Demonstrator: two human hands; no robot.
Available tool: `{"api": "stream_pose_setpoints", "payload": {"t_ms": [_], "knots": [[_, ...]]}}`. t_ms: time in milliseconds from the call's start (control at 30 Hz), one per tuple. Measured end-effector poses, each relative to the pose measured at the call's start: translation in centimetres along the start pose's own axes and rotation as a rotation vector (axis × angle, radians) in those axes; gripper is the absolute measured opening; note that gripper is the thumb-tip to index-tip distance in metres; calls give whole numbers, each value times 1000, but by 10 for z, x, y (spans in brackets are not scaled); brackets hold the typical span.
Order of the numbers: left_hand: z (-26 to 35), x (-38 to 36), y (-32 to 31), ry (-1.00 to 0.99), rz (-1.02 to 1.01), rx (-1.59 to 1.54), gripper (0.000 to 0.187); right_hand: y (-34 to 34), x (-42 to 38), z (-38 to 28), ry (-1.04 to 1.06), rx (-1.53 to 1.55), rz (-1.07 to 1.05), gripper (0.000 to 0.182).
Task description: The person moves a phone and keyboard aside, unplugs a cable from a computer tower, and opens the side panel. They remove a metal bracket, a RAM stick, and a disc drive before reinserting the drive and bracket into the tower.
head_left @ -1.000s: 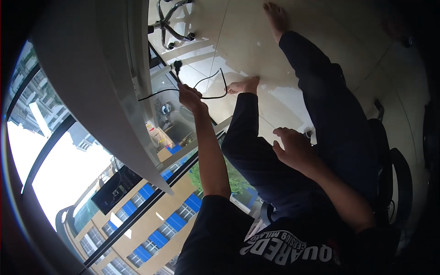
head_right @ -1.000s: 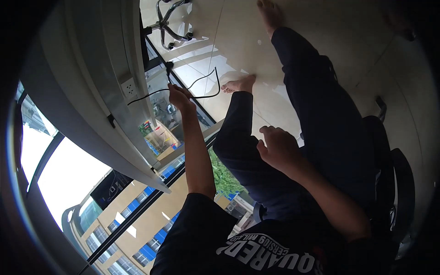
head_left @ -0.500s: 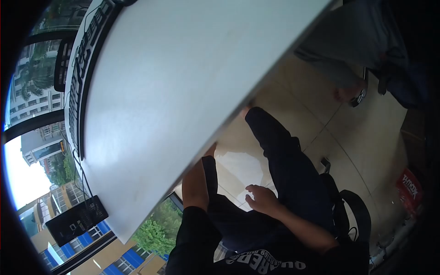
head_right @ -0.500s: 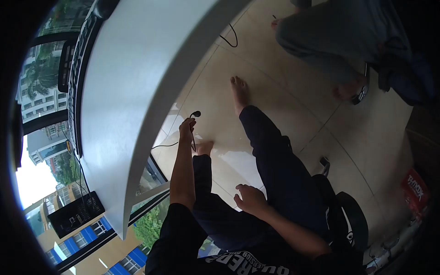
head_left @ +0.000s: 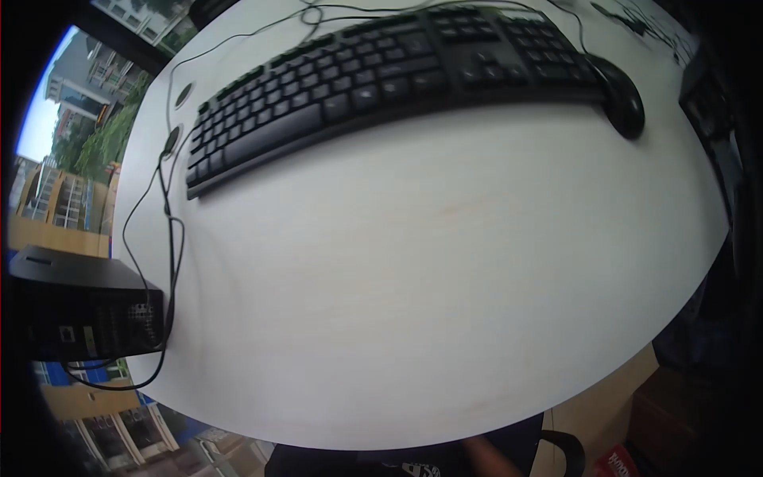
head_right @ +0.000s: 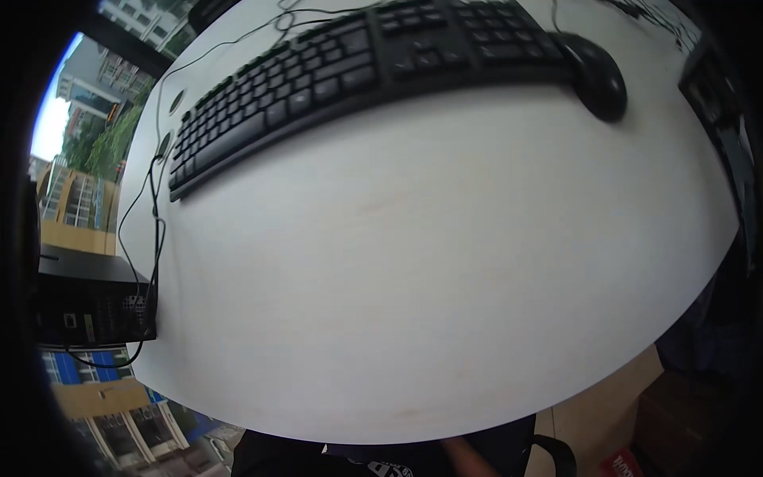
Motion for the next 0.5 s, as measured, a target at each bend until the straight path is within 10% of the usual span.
{"api": "stream_pose_setpoints", "payload": {"t_ms": [300, 500], "knots": [[71, -98, 39, -210, -35, -7, 51, 14, -30, -121, 216, -105, -482, 45], [142, -200, 71, -461, -64, 12, 51, 120, -78, -322, 734, 38, -981, 47]]}}
Point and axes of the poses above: each hand's wrist, its own x-axis towards the middle knuckle, its own y-axis out of the back of the hand, z = x × y, the point moved 8 cm from there along x, towards the middle knuckle, and after that the axes turned 6 degrees about -y, right-handed, at the moved point
